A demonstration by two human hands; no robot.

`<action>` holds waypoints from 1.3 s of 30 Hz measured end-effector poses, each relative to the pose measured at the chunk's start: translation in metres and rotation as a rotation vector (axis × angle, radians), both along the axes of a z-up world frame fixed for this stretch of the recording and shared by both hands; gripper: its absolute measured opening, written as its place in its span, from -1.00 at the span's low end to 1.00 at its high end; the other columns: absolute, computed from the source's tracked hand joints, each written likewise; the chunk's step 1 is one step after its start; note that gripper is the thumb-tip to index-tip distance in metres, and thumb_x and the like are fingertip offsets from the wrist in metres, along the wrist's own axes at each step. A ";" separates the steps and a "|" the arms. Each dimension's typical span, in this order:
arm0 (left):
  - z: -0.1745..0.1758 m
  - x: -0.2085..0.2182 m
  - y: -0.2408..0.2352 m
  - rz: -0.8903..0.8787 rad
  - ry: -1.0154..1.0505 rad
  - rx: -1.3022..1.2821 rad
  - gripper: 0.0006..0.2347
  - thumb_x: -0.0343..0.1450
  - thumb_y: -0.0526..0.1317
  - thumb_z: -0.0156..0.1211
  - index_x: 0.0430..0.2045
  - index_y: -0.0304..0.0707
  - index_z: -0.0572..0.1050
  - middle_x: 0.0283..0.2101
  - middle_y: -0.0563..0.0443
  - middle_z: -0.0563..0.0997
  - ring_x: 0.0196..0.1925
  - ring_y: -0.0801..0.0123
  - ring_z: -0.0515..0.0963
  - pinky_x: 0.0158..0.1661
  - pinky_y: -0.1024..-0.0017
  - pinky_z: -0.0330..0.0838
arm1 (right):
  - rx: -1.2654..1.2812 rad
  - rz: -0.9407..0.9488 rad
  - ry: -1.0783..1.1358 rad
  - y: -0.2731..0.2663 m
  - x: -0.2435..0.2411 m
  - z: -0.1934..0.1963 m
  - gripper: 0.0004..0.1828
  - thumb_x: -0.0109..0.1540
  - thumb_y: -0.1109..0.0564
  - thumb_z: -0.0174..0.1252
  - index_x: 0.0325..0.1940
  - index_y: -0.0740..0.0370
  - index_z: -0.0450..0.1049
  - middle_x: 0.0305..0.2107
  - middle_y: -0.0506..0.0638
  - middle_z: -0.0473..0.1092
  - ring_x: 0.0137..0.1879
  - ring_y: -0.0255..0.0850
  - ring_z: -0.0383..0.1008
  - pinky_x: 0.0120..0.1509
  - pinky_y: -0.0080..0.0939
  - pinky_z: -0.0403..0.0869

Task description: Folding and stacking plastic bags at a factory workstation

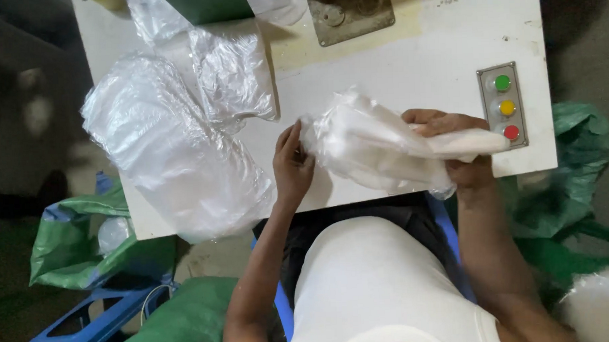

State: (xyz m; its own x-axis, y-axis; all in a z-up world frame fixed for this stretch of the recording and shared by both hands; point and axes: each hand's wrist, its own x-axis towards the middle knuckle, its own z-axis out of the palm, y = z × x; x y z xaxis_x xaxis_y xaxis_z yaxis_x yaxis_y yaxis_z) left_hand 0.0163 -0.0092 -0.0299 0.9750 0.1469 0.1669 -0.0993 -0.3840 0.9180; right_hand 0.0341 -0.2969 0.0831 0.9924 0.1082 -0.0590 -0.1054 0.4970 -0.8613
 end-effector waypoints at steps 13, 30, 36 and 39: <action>0.025 0.002 -0.008 -0.137 -0.335 0.257 -0.60 0.36 -0.57 0.13 0.14 -0.56 0.43 0.23 -0.45 0.44 0.06 -0.21 0.55 0.01 0.18 0.54 | -0.961 0.465 -0.457 0.050 -0.001 0.019 -0.56 0.14 0.27 0.30 0.13 0.26 0.57 0.11 0.36 0.47 0.11 0.36 0.51 0.14 0.26 0.51; 0.081 -0.011 -0.084 0.016 -0.363 -0.043 -0.90 0.36 -0.38 0.40 -0.47 -0.21 0.56 -0.43 0.08 0.60 -0.42 0.26 0.62 -0.39 0.41 0.52 | -0.761 -0.270 -0.288 0.043 -0.023 -0.053 -0.80 0.33 0.18 0.17 -0.06 0.39 0.55 0.08 0.28 0.47 0.11 0.05 0.53 0.09 -0.05 0.56; 0.089 -0.026 -0.107 -0.410 -0.661 0.283 -0.93 0.48 -0.33 0.13 -0.38 -0.32 0.51 -0.49 -0.09 0.43 -0.49 0.02 0.46 -0.42 0.24 0.36 | -0.731 -0.084 -0.126 0.013 -0.027 -0.131 -0.65 0.13 0.38 0.18 0.01 0.40 0.58 -0.12 0.15 0.56 0.04 -0.26 0.47 0.16 -0.03 0.51; 0.098 -0.046 -0.121 -0.488 -0.596 0.181 -0.89 0.51 -0.29 0.05 -0.37 -0.32 0.49 -0.51 -0.04 0.37 -0.53 0.07 0.42 -0.44 0.24 0.39 | -0.869 -0.160 -0.253 0.017 -0.026 -0.168 -0.63 0.21 0.37 0.12 0.11 0.37 0.53 0.00 0.16 0.49 0.12 -0.18 0.45 0.23 -0.06 0.49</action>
State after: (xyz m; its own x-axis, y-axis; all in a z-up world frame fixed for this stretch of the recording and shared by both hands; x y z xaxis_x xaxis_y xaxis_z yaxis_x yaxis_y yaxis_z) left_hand -0.0294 -0.1300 0.0686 0.6611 -0.3538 0.6616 -0.7503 -0.3085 0.5848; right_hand 0.0078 -0.2795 -0.0846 0.9861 -0.0123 0.1657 0.1515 -0.3434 -0.9269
